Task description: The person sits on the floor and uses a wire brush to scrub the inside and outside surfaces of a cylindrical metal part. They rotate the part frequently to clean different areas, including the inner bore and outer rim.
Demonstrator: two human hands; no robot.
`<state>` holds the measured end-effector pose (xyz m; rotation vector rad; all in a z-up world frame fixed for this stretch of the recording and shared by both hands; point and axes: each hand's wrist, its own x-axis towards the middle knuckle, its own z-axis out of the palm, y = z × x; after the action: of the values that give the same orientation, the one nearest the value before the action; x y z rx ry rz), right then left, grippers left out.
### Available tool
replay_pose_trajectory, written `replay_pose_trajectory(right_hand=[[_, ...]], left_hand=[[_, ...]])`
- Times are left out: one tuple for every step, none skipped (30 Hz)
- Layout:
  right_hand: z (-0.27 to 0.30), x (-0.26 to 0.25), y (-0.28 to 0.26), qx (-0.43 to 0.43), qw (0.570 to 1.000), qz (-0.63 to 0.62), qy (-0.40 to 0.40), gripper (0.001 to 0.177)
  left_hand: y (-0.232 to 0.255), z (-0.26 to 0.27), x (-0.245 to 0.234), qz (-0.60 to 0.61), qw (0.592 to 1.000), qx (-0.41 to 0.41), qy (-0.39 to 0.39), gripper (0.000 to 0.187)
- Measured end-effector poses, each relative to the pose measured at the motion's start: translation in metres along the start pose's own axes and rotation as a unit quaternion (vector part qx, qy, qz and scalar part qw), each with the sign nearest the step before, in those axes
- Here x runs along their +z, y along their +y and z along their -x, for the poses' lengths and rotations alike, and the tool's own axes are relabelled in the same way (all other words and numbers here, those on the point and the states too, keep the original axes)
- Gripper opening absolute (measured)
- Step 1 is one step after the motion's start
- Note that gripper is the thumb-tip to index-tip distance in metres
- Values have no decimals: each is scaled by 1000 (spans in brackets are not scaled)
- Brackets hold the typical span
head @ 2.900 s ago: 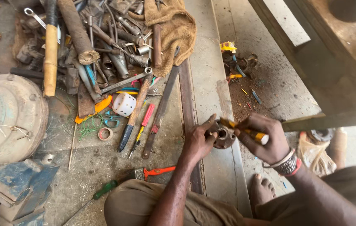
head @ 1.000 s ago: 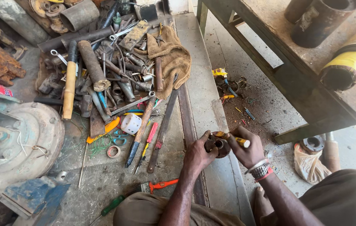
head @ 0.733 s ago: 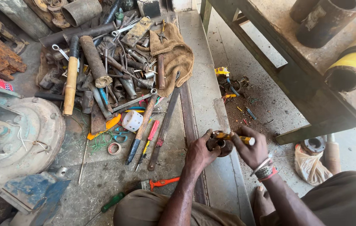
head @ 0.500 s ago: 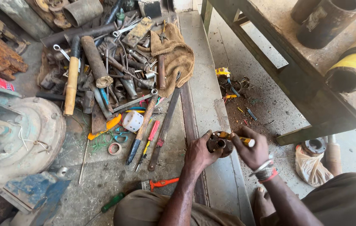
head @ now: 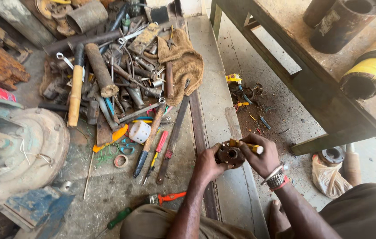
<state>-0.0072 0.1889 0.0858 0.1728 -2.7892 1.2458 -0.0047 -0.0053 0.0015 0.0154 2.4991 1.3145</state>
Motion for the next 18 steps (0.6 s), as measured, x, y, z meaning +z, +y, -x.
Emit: replay_pose_trajectory(right_hand=[[-3, 0, -1, -11, 999, -36, 33, 16], [-6, 2, -1, -22, 995, -73, 66, 16], [-3, 2, 2, -30, 990, -106, 93, 17], [-1, 2, 4, -32, 992, -108, 51, 17], [-1, 2, 5, -36, 993, -110, 12, 16], [-1, 0, 6, -40, 993, -112, -28, 16], [-3, 0, 6, -4, 995, -101, -11, 16], [-5, 0, 5, 33, 995, -90, 5, 15], [-4, 0, 5, 71, 994, -80, 18, 15], [-5, 2, 3, 14, 995, -95, 41, 15], [-2, 1, 3, -43, 991, -108, 61, 15], [0, 0, 2, -100, 984, -121, 80, 16], [-2, -1, 0, -66, 993, -86, 49, 16], [-3, -5, -1, -31, 998, -51, 17, 15], [-5, -5, -3, 4, 1000, -18, -14, 15], [-6, -4, -5, -5, 998, -57, 26, 15], [-3, -4, -4, -10, 994, -93, 60, 15], [0, -3, -3, -15, 987, -130, 95, 16]], left_hand=[[2, -2, -3, 8, 1000, 10, 8, 89], [3, -4, -6, 16, 1000, 21, 15, 89], [4, 0, -3, 29, 999, 26, 21, 89], [4, 3, 0, 14, 1000, 7, 12, 88], [6, 2, 1, -2, 1000, -9, 4, 87], [8, 3, 2, -19, 1000, -25, -4, 86], [11, 1, 0, -14, 1000, -22, -4, 87], [13, -1, -2, -9, 1000, -19, -4, 89], [13, 1, -2, -2, 1000, -20, -4, 90], [12, 1, -4, -2, 1000, -12, 3, 89], [11, 3, -3, 1, 1000, -6, 9, 88], [10, 6, -2, 4, 1000, 1, 16, 88], [12, 4, -4, 12, 1000, 8, 14, 85], [14, 4, -5, 20, 1000, 14, 13, 83], [14, 3, -8, 26, 999, 20, 11, 81], [15, 0, -10, 28, 999, 24, 18, 83], [14, 3, -8, 33, 999, 23, 23, 85], [12, 5, -6, 38, 999, 22, 28, 88]])
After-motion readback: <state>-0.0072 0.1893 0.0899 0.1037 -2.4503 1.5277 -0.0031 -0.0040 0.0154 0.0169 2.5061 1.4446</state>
